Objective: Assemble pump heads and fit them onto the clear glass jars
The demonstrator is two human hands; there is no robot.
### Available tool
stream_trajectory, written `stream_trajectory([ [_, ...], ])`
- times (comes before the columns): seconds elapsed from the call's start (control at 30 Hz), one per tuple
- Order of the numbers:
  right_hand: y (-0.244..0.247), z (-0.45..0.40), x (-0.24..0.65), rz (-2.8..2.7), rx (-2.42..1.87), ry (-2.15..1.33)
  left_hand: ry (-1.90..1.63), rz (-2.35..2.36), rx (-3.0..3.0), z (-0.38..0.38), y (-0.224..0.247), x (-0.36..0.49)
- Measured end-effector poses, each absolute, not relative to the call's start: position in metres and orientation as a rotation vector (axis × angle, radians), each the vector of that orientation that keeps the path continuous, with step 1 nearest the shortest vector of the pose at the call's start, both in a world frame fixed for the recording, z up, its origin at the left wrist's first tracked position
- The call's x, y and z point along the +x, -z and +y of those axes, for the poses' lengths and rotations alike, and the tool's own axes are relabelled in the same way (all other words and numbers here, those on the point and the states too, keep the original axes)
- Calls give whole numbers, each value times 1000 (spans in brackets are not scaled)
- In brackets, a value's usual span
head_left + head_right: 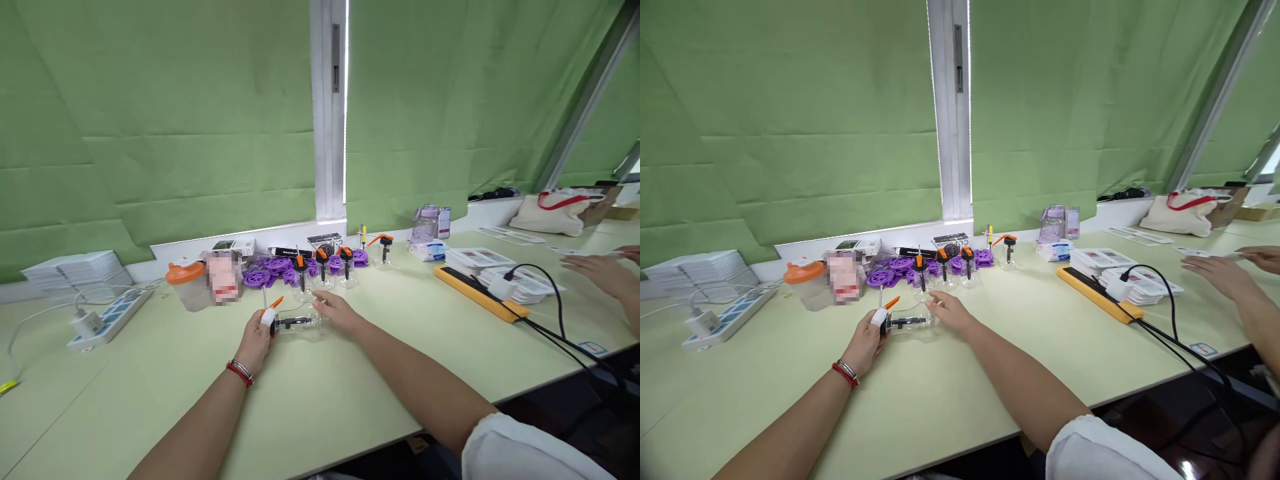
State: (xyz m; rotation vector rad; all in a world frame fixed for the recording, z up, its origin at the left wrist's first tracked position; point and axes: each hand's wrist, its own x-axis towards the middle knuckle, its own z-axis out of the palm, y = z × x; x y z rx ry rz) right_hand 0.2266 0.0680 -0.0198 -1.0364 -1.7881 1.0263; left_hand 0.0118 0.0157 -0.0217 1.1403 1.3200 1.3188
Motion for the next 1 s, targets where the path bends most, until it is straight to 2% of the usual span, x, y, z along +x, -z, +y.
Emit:
stream_trajectory([
  [0.13, 15, 57, 220, -2143, -802, -560, -1381, 1398, 1396, 13, 17, 8],
  [0.27, 20, 53, 214, -2263, -867, -467, -1428, 1191, 1739, 5, 10, 12],
  [0.4, 23, 74, 234, -1963, -955, -457, -1310, 1178, 1831, 3, 13, 14],
  [0.53, 23, 107, 284, -1453, -1062, -355, -1185, 1381, 1803, 15, 24, 2],
  [0.63, 31, 127, 323, -1207, -1305, -264, -1087, 1577, 1821, 25, 32, -10],
  [0.77, 48, 144, 350, -1180, -1500, -381, -893, 1750, 1927, 31, 38, -16],
  [1.0, 59, 161, 364, -1432, -1431, -573, -612, 1977, 2149, 32, 36, -2],
])
